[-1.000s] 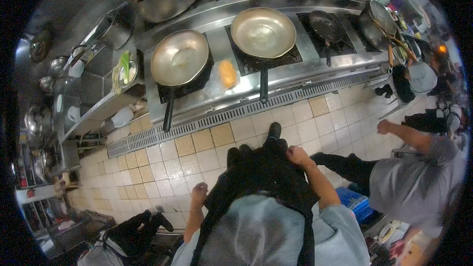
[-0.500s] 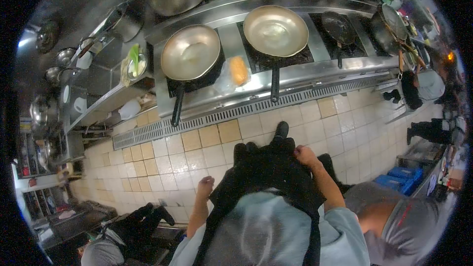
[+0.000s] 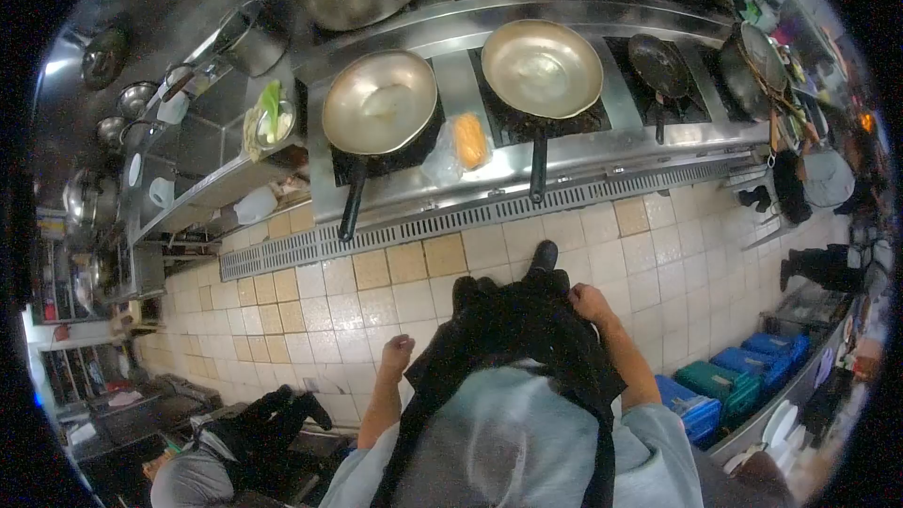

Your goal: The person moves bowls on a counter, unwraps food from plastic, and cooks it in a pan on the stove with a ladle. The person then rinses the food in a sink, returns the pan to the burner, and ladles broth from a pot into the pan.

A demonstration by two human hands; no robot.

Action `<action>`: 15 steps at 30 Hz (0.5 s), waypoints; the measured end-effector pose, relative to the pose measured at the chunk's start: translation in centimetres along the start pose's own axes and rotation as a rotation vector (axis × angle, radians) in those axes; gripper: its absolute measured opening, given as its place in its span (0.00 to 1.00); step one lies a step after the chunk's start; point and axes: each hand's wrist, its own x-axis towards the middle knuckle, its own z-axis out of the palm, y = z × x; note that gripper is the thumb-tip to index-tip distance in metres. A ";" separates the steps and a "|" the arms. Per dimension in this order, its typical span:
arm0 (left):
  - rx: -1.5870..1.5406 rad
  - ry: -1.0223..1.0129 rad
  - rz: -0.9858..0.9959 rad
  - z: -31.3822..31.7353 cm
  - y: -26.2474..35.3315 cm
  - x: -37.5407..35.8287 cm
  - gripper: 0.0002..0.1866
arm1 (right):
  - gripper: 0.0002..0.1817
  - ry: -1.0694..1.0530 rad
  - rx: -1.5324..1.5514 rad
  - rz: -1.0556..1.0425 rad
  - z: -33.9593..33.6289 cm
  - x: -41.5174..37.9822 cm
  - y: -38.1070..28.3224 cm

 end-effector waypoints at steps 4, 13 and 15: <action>-0.042 -0.017 -0.031 -0.2 0.4 -0.2 0.22 | 0.17 -0.007 -0.004 -0.006 -0.1 0.1 -0.3; -0.003 -0.017 -0.046 -0.7 2.3 -0.6 0.24 | 0.17 0.008 -0.002 -0.014 0.3 0.9 0.1; -0.012 -0.013 -0.046 -0.7 2.5 -0.7 0.24 | 0.17 -0.008 -0.039 -0.033 0.2 0.8 -0.1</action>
